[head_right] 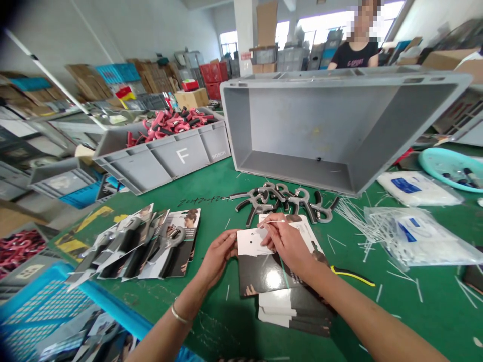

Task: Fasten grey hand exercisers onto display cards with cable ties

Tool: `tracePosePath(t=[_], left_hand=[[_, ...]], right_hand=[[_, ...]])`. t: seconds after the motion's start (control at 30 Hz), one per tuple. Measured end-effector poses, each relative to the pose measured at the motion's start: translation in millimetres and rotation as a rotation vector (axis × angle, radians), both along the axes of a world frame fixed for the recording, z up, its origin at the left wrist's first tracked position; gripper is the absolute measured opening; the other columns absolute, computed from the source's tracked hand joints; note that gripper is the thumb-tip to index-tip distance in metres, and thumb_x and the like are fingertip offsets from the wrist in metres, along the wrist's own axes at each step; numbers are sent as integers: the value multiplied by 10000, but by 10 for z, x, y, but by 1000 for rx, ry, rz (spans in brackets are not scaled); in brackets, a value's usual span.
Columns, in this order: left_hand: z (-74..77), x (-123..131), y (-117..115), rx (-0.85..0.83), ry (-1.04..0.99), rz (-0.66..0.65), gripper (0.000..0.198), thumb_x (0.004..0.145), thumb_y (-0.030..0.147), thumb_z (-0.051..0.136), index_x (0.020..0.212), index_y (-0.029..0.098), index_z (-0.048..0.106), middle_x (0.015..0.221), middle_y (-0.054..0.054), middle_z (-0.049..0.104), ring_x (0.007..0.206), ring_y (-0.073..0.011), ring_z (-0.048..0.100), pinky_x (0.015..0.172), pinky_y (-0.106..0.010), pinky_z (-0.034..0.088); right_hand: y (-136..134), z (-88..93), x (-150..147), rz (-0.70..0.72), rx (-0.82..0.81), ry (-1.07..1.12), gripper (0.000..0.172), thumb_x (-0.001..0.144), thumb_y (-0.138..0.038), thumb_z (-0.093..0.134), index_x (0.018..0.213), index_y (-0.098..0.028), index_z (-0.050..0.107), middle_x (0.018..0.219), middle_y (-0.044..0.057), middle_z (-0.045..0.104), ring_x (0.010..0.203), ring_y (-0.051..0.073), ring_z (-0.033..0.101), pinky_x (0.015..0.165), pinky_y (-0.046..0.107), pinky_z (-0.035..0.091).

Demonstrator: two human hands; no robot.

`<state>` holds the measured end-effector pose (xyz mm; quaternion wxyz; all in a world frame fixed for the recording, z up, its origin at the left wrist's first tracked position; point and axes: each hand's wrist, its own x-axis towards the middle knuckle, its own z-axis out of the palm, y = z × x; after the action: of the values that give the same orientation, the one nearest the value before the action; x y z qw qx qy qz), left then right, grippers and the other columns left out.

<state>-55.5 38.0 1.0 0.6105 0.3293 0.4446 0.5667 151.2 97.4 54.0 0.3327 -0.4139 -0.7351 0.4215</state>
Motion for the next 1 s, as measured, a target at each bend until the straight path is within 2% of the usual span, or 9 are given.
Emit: tracePosePath(t=[0.17, 0.33, 0.4, 0.47, 0.57, 0.67, 0.8, 0.9, 1.0], left_hand=[[-188, 179, 97, 46, -60, 17, 326, 760, 297, 766, 1043, 164, 675, 962, -47, 698, 835, -145, 621, 761, -236, 487], [-259, 277, 228, 62, -14, 51, 302, 707, 260, 782, 970, 190, 651, 841, 10, 685, 712, -123, 597, 705, -238, 477], [-288, 223, 192, 69, 35, 69, 218, 704, 226, 780, 882, 180, 662, 781, 28, 665, 702, -112, 579, 712, -222, 461], [-312, 126, 73, 65, 93, 67, 135, 702, 194, 780, 786, 153, 684, 735, 18, 652, 714, -116, 573, 718, -211, 448], [-325, -27, -197, 76, 163, -23, 136, 751, 198, 749, 875, 144, 735, 852, -28, 674, 789, -145, 599, 755, -235, 459], [-302, -91, -390, 140, 289, -46, 170, 816, 233, 702, 975, 183, 736, 952, -41, 654, 845, -159, 604, 784, -257, 467], [-248, 22, -330, 186, 428, 126, 91, 834, 246, 682, 849, 186, 749, 916, -45, 657, 884, -174, 602, 787, -256, 466], [-242, 205, -169, 162, 274, 135, 118, 807, 241, 692, 881, 184, 763, 983, -59, 702, 950, -202, 630, 864, -296, 479], [-289, 353, -56, 84, 102, 105, 265, 752, 220, 732, 1015, 188, 750, 967, -49, 743, 903, -208, 666, 881, -331, 496]], right_hand=[[12, -61, 8, 8, 107, -83, 249, 1038, -383, 372, 1106, -201, 529, 747, 4, 678, 561, 130, 626, 578, 261, 501], [41, -18, -25, 95, 184, -204, 167, 1000, -334, 465, 971, -219, 582, 857, 28, 674, 762, 180, 639, 754, 326, 479], [60, 33, -27, 123, 110, -165, 143, 978, -339, 502, 956, -223, 583, 896, 32, 675, 781, 183, 637, 743, 321, 485], [88, 81, -22, 158, -56, -77, 149, 970, -359, 504, 966, -223, 565, 820, 13, 659, 683, 163, 624, 639, 286, 494], [147, 107, -25, 218, -197, -45, 153, 949, -369, 529, 932, -221, 564, 665, -29, 593, 563, 143, 579, 520, 242, 448], [197, 73, -61, 222, -118, -134, 126, 929, -333, 554, 898, -219, 599, 626, -46, 570, 519, 123, 534, 515, 232, 393], [210, 27, -120, 140, 52, -216, 126, 921, -308, 551, 875, -215, 623, 735, -27, 618, 593, 122, 542, 570, 239, 366], [189, 46, -157, 102, 169, -295, 95, 908, -276, 555, 865, -218, 615, 769, -23, 620, 657, 133, 541, 605, 243, 346], [158, 85, -200, 71, 253, -393, 33, 884, -232, 565, 865, -220, 588, 749, -32, 596, 652, 132, 521, 607, 247, 321]])
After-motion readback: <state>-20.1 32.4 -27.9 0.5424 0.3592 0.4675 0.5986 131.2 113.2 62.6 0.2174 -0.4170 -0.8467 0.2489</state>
